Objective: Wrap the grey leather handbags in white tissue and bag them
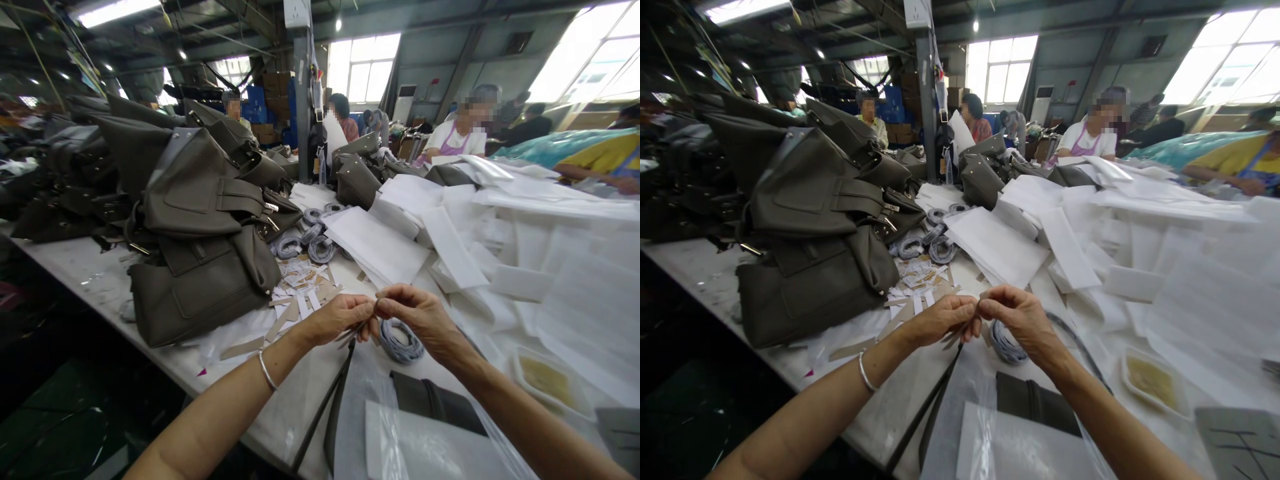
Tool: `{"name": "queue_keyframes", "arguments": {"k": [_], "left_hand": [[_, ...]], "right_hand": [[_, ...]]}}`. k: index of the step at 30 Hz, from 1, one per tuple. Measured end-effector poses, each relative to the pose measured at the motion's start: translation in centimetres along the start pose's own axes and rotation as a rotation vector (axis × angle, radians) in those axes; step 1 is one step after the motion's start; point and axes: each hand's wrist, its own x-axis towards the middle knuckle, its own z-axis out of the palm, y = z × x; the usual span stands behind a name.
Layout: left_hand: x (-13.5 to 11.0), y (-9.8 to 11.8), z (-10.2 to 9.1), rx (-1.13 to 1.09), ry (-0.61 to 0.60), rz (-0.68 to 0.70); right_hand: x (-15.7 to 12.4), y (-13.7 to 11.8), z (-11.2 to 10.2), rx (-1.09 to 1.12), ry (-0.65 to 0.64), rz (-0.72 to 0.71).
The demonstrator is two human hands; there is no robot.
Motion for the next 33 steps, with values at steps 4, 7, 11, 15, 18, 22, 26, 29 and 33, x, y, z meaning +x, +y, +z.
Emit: {"name": "queue_keyframes", "arguments": {"k": [4, 7, 11, 15, 18, 22, 26, 29, 33], "left_hand": [[-0.1, -0.1, 0.1, 0.044, 0.112, 0.051], [-0.2, -0.4, 0.1, 0.066, 0.145, 0.036], [-0.3, -0.9, 0.2, 0.043, 0.173, 0.014], [-0.5, -1.0, 0.6, 0.080, 0.191, 0.047], [-0.7, -1.1, 0.9, 0.106, 0.194, 0.059], [-0.7, -1.7, 0.9, -0.086, 0.166, 0.044], [-0.6, -2.3, 0.8, -0.234, 0.152, 0.021], [-0.6, -2.3, 0.9, -0.179, 0.194, 0.035], [-0.7, -2.3, 0.9, -0.130, 0.208, 0.056]], "right_hand": [[-0.2, 0.4, 0.6, 0.027, 0.012, 0.059], [-0.4, 0.5, 1.1, 0.034, 0.002, 0.053], [-0.4, 0.5, 1.4, 0.036, 0.021, 0.054], [-0.2, 0.5, 1.3, 0.031, 0.044, 0.069], [-0.3, 0.7, 1.3, 0.016, 0.053, 0.070], [-0.5, 1.0, 1.7, 0.028, 0.094, 0.066], [-0.6, 1.1, 2.1, 0.058, 0.125, 0.072], [-0.7, 1.2, 2.2, 0.041, 0.104, 0.059], [-0.8, 1.6, 2.1, 0.031, 0.074, 0.055]]}}
